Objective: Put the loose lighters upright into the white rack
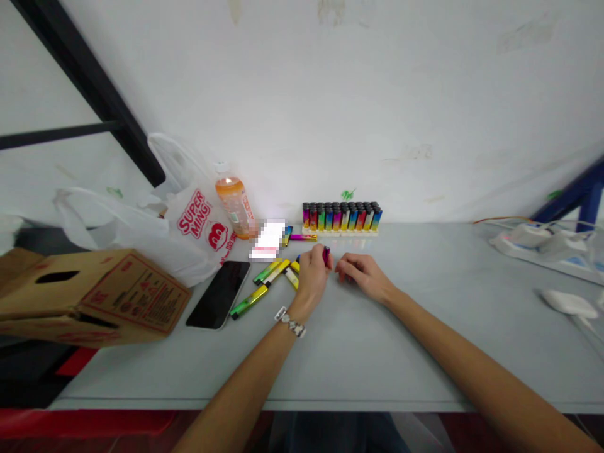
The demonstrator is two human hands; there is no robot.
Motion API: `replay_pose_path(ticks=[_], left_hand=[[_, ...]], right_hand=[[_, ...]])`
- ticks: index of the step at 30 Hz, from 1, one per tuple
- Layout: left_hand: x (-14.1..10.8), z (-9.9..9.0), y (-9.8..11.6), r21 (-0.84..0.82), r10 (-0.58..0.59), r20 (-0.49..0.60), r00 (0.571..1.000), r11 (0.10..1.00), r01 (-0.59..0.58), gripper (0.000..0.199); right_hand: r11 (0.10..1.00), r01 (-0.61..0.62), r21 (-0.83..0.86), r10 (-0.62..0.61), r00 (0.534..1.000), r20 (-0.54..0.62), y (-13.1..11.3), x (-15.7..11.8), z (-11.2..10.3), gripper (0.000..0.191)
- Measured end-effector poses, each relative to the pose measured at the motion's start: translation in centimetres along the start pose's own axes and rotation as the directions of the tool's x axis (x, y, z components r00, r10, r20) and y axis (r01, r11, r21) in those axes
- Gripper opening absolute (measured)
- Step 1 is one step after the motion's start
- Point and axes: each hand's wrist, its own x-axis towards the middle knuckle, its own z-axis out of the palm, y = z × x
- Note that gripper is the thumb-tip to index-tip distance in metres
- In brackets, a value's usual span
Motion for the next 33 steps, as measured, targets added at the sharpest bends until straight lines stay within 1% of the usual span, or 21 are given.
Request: replay_pose_path(ticks=[4,7,11,14,16,18,20,22,24,25,26,27,28,29,31,33], left_hand=[[0.0,-0.1,0.0,-0.008,0.002,-0.003,1.000,1.000,-0.002,0.041],[0.0,-0.1,0.0,-0.007,-0.002,0.009,1.000,1.000,0.002,0.042],[0.0,-0.2,0.1,-0.024,-0.039,0.035,0.999,0.999,0.039,0.046],[0.0,-0.2,0.2,-0.123,-0.067,0.078,0.995,0.989,0.076,0.055],[0.0,-0.2,0.4,-0.203,-0.062,0.112,0.992,0.975,0.084,0.060],[0.0,-0.3,0.5,-0.242,-0.056,0.139,0.989,0.966,0.089,0.064],[0.2,-0.7,0.6,-0.234,-0.048,0.157,0.986,0.969,0.084,0.070],[0.6,-1.4,0.6,-0.198,-0.020,0.145,0.989,0.979,0.049,0.075],[1.3,-2.4,0.5,-0.110,0.053,0.062,0.997,0.993,-0.046,0.072],[1.7,-3.0,0.5,-0.024,0.121,-0.025,0.992,0.992,-0.121,0.062],[2.1,-3.7,0.4,0.112,0.209,-0.092,0.974,0.974,-0.199,0.047],[2.5,-4.4,0.4,0.239,0.286,-0.147,0.947,0.939,-0.246,0.032],[2.8,-5.2,0.4,0.332,0.335,-0.176,0.926,0.905,-0.265,0.022],[3.1,-5.8,0.4,0.416,0.363,-0.149,0.920,0.867,-0.275,0.016],[3.4,-6.9,0.3,0.592,0.387,-0.047,0.921,0.753,-0.287,0.013],[3.4,-7.6,0.3,0.740,0.372,0.059,0.926,0.607,-0.291,0.014]], right_hand=[[1.000,0.009,-0.003,-0.009,1.000,-0.017,0.0,-0.1,0.1,0.041],[0.999,0.042,0.026,-0.041,0.997,-0.062,-0.4,-0.1,0.2,0.037],[0.986,0.155,0.057,-0.141,0.970,-0.197,-2.1,0.2,0.4,0.031],[0.979,0.194,0.060,-0.177,0.960,-0.218,-3.9,1.2,0.4,0.034],[0.984,0.174,0.045,-0.164,0.970,-0.181,-4.9,2.1,0.3,0.032],[0.989,0.127,0.075,-0.121,0.989,-0.087,-5.7,3.1,-0.1,0.030],[0.988,0.085,0.127,-0.091,0.995,0.038,-6.5,4.2,-0.7,0.031],[0.986,0.087,0.144,-0.105,0.987,0.121,-7.2,5.3,-1.4,0.033],[0.986,0.128,0.102,-0.140,0.982,0.123,-8.0,6.7,-2.1,0.032],[0.987,0.151,0.057,-0.156,0.983,0.096,-8.3,7.6,-2.4,0.030],[0.985,0.170,-0.004,-0.170,0.984,0.059,-8.5,8.6,-2.7,0.028],[0.979,0.188,-0.077,-0.187,0.982,0.017,-8.7,9.6,-2.8,0.024],[0.964,0.207,-0.166,-0.213,0.977,-0.020,-8.7,10.7,-2.9,0.020],[0.938,0.223,-0.267,-0.240,0.970,-0.033,-8.6,11.9,-2.9,0.015],[0.866,0.263,-0.426,-0.287,0.958,0.009,-8.0,14.0,-2.6,0.007],[0.791,0.301,-0.533,-0.307,0.948,0.080,-7.3,15.5,-2.0,0.009]])
